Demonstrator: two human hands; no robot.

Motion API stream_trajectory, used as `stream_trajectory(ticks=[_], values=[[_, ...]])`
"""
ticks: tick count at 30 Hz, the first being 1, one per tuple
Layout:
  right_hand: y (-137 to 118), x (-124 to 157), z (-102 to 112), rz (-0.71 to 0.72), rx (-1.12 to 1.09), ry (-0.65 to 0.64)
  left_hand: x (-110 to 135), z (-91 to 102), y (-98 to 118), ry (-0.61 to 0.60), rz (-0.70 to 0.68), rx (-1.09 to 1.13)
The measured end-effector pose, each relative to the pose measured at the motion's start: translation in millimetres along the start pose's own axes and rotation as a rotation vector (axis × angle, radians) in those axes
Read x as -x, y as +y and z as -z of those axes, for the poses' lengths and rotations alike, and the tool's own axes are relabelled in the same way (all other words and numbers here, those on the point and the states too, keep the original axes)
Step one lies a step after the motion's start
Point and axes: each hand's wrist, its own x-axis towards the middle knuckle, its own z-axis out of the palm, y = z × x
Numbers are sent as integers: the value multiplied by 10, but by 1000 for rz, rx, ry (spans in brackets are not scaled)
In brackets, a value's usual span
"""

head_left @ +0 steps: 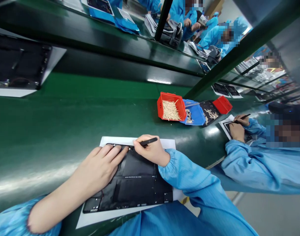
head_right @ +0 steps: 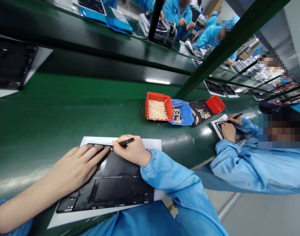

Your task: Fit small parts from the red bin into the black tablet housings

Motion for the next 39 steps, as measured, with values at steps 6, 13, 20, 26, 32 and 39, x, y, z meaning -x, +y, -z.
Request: stream_trajectory(ticks=[6, 13, 20, 26, 32, 39], values=[[26, 36, 11, -162, -141, -45, 30, -41, -7, -8, 1, 4], [147, 71, -40, -227, -257, -73, 65, -85, -28, -10, -9, 5], [122, 50, -23, -202, -238, -51, 76, -109, -34, -36, -3, 14], [109, 50, -16, -212, -207, -45, 66, -95, -33, -48, -3, 16], [87, 45, -8, -172, -160, -28, 50, -71, -36, -67, -15, 1], [82, 66, -13, -110, -71, -13, 30, -28, -7, -78, 21, 6]])
